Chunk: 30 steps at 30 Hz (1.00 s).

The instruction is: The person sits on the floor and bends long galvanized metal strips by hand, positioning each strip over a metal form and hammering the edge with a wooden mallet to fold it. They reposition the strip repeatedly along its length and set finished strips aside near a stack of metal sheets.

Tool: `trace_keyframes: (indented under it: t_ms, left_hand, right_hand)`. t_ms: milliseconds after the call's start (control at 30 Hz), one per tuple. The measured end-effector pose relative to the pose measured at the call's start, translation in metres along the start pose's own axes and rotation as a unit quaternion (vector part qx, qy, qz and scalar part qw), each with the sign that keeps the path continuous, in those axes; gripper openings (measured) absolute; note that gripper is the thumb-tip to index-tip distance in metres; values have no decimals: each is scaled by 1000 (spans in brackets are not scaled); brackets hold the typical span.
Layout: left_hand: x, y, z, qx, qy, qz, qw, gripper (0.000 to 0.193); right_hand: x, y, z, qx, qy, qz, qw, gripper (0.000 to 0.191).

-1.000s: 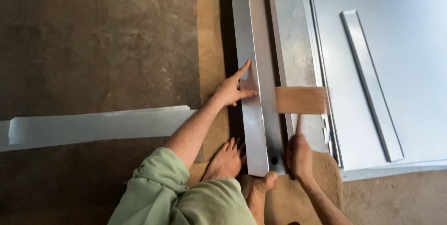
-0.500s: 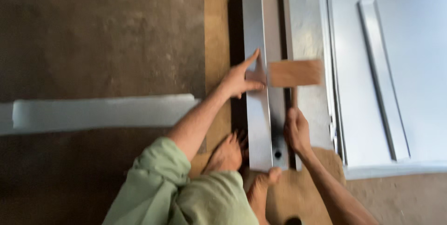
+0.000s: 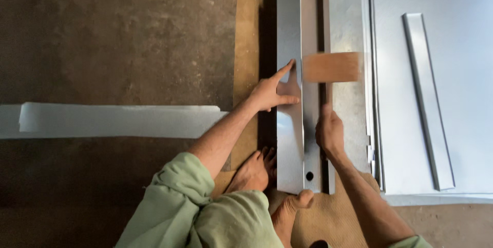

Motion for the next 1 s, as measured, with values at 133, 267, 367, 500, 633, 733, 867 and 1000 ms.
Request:
trace_keyframes:
  t_ms: [133,267,367,500,633,733,867,1000]
  left_hand:
    - [2,-6,-1,-11,-7,-12,1000,119]
    - [21,-6,25,169,111,-2,979,106]
    - [53,1,87,189,80,79,975,114]
    - [87,5,157,55,-16,136,989,124]
    - [72,-6,124,48,-4,87,995,125]
    - [42,-18,62,101,43,1,994,119]
    - [24,-26,20,73,36,-32,996,119]
    - [25,-22,22,134,46,-9,990,118]
  right_hand:
    - [5,-4,-21,19,-2,-124,992,68]
    - [3,3,-23,-43,-65,162,984,63]
    - [-21,25,11,-20,-15,143,989,60]
    - [-50,46,66,-50,6,344,937,49]
    - [-69,10,83,9,13,303,953,40]
    - [-80,-39,101,-173,18,179,968,36]
    - [-71,-53,109,-417,10,-28,909,34]
    - [-47,2,87,-7,-36,92,995,37]
Point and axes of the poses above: each hand's wrist, its own z-axis away from the middle knuckle, its own x-axis out of the palm, y = z × x, the point moved 2 cm from there along -z, towards the middle knuckle, and after that the axes turned 10 degrees about x, right-handed, at the moved point
